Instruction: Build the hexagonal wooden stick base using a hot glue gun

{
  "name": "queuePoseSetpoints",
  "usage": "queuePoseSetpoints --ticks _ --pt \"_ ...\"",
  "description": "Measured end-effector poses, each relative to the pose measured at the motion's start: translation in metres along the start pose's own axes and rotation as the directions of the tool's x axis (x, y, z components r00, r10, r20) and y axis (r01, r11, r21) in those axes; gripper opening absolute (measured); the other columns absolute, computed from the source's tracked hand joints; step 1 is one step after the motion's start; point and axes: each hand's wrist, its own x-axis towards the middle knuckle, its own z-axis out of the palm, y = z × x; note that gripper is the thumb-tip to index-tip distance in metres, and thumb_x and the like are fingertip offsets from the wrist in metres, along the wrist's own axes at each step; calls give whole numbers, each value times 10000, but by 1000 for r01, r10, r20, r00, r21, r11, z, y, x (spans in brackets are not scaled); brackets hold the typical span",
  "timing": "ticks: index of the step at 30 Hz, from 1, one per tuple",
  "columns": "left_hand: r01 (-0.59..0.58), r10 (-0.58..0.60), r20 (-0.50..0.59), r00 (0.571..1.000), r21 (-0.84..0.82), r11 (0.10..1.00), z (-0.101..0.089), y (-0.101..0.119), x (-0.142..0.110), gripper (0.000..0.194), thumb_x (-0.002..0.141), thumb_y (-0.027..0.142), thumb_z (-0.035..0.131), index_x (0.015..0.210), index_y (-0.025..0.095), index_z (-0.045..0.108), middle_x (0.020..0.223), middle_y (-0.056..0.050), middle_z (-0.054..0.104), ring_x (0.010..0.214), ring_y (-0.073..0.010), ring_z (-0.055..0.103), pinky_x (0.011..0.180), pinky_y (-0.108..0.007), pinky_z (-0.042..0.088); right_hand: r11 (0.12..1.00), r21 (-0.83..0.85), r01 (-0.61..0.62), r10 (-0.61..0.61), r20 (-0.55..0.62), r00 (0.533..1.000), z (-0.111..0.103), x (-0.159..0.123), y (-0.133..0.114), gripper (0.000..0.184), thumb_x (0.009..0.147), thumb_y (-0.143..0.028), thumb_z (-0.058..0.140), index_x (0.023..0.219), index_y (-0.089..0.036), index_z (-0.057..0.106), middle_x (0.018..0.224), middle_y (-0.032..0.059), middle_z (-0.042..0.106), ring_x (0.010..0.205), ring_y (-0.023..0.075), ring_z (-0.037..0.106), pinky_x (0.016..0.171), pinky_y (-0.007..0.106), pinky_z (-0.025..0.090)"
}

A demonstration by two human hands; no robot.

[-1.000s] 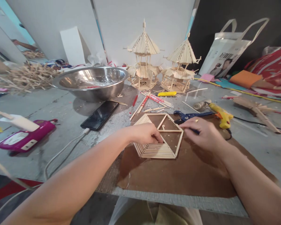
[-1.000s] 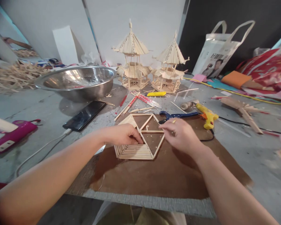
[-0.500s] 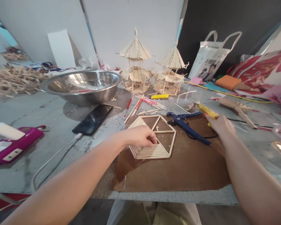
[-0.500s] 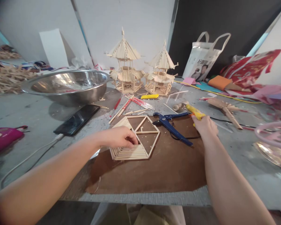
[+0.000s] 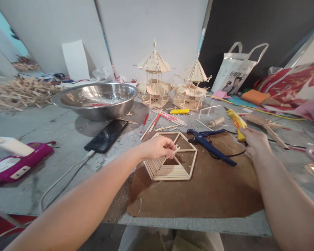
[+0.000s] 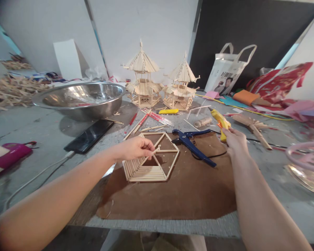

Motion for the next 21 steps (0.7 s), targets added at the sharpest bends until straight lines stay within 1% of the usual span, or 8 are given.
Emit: queuePoseSetpoints --ticks 4,6,9,12,13,16,18,21 --pt "-6 -4 -61 998 -153 988 1 1 1 187 694 307 513 756 131 524 628 12 581 404 -19 342 432 -172 272 972 230 48 -45 -20 999 3 -8 -14 224 627 -351 546 696 -143 503 570 -20 467 391 53 407 350 198 323" --pt "-8 -14 -104 995 -203 979 2 2 1 198 704 312 503 771 126 514 627 11 574 379 -9 301 405 -169 240 939 318 131 -115 -70 991 4 -16 -21 275 638 -421 520 693 -151 504 551 -35 439 381 49 379 318 186 295" --pt "-12 -29 -151 988 -262 965 3 3 2 171 710 277 500 770 118 501 613 11 559 366 -3 285 382 -167 206 873 409 268 -268 -57 962 7 -33 -32 248 575 -359 597 682 -146 529 552 -37 464 413 49 403 344 174 321" --pt "-50 -5 -180 984 -297 954 2 4 2 156 712 267 501 763 119 495 607 14 543 362 -1 274 369 -167 178 950 147 274 -294 136 946 12 -52 -38 222 508 -271 658 654 -130 570 604 -4 540 508 82 484 451 197 397" --pt "-67 9 -189 982 -301 951 2 4 2 159 712 272 501 761 121 495 605 15 539 362 -2 271 367 -168 173 950 115 292 -310 205 928 14 -58 -38 211 507 -254 660 656 -133 573 631 5 560 557 99 513 510 210 421" --pt "-108 50 -193 980 -299 948 0 1 3 184 708 302 507 756 125 500 601 19 529 369 -5 272 367 -172 169 932 161 326 -363 387 847 19 -71 -38 220 566 -275 626 742 -156 568 595 -8 561 548 123 533 566 264 446" --pt "-126 72 -186 980 -296 947 -1 -1 3 200 703 321 513 749 127 501 606 20 526 374 -6 273 369 -174 168 926 157 342 -374 491 787 21 -78 -37 262 582 -300 618 802 -166 575 558 -18 548 487 113 506 519 266 438" --pt "-143 88 -189 978 -297 944 -1 -2 3 204 704 327 511 744 127 501 606 22 521 383 -6 275 374 -174 174 933 155 324 -346 627 698 21 -87 -36 284 576 -326 626 814 -176 582 631 -7 569 447 83 463 444 241 405"
